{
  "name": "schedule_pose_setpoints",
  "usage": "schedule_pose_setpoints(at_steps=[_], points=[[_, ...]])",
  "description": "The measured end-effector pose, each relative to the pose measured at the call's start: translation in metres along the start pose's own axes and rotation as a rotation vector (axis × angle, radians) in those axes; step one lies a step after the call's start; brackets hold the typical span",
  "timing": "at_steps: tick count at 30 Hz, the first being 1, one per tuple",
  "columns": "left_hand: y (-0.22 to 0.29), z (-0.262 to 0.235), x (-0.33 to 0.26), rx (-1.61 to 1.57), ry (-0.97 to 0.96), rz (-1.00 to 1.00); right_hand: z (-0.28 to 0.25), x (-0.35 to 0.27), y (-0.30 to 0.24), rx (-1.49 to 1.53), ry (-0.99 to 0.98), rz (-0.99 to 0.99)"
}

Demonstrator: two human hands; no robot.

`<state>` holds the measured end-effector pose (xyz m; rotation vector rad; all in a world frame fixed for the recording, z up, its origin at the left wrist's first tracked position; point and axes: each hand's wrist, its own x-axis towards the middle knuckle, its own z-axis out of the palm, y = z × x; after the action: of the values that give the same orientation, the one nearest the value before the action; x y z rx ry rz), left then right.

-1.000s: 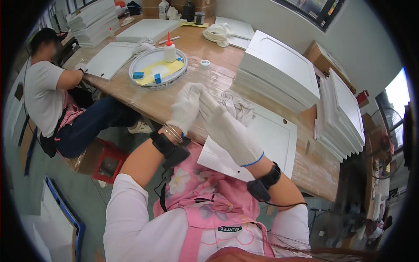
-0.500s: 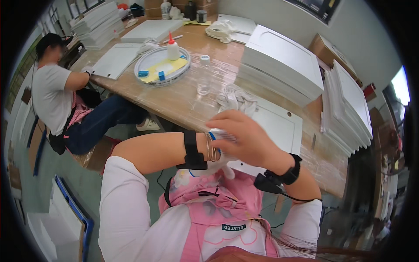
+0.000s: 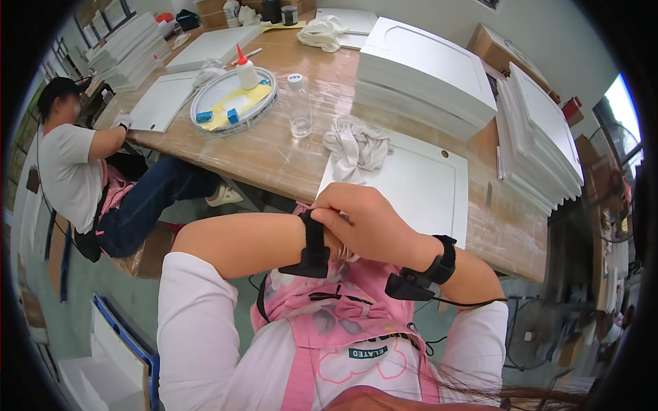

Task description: Cleaning and removing adhesive residue from white furniture panels using a cloth and a scraper.

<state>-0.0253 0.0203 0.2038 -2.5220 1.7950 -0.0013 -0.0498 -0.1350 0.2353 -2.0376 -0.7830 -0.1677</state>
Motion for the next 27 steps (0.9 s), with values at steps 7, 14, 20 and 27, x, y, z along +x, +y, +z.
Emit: schedule_pose_setpoints(at_steps=[7, 14, 20, 27], points=[[0.051, 0.014, 0.061, 0.041, -0.052, -0.057, -0.015, 0.03, 0.017, 0.442, -0.048, 0.658], [0.064, 0.093, 0.061, -0.979, 0.495, -0.108, -0.018, 0.039, 0.008, 0.267, -0.169, 0.561], [0.053, 0.053, 0.051, -0.035, 0.332, 0.041, -0.029, 0.034, 0.005, 0.313, -0.286, 0.596], [0.054, 0.041, 0.043, -0.169, 0.421, 0.07, -0.02, 0.029, 0.004, 0.472, -0.293, 0.625]])
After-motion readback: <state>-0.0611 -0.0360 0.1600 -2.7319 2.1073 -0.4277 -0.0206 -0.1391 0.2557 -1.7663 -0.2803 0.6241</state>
